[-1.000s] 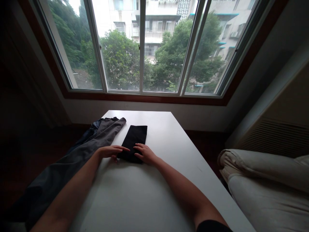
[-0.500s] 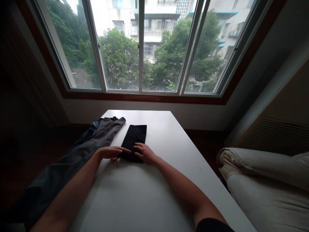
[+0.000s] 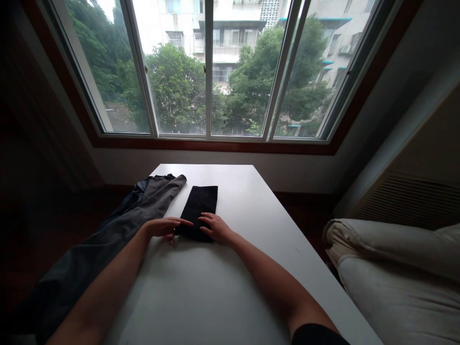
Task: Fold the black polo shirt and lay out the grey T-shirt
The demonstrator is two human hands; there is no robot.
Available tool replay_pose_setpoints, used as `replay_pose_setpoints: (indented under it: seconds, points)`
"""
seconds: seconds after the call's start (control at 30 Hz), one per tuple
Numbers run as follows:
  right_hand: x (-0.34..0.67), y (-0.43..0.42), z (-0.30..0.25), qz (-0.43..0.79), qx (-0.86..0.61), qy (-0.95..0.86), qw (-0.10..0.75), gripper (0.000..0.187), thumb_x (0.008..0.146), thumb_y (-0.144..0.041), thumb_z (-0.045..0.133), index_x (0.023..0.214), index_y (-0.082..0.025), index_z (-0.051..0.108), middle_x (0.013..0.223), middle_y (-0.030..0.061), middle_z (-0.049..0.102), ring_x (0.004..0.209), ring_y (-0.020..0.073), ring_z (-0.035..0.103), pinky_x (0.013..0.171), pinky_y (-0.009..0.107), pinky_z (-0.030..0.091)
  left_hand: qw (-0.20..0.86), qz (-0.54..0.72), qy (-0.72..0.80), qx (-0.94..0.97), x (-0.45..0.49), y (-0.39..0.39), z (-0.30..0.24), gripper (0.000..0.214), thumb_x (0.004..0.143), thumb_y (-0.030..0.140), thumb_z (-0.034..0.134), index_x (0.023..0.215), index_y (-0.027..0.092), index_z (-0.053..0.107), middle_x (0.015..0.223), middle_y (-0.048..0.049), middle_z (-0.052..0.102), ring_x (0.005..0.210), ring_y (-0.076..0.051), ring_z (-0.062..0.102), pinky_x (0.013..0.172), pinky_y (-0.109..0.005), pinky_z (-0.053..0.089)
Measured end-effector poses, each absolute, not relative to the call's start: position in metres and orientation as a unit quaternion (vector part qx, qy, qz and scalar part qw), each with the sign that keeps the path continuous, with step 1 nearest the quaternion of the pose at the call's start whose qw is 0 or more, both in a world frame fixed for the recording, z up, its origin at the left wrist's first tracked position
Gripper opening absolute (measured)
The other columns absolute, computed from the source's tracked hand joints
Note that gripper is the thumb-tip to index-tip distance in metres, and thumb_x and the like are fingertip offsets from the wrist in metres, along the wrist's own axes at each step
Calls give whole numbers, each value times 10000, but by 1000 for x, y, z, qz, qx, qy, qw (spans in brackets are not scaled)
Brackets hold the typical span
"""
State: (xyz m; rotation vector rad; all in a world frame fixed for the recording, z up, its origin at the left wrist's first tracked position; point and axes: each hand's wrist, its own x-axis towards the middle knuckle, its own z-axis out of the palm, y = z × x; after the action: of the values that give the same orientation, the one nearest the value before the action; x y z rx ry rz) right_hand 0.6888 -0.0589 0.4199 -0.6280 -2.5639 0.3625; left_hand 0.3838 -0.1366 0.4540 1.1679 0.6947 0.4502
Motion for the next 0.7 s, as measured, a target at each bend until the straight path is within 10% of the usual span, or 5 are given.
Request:
replay_pose_setpoints:
  seconds: [0.7]
  points:
    - [691,-59,419,133,-230,-936,233,458,995,-426,605,1436,-304,586,1538,70,504,1414,260,473,1172,449,397,682,296,387,546,365,-139,463,470,909,477,696,1237,140,723,846,-37,652,530,-95,547,743,-399,602]
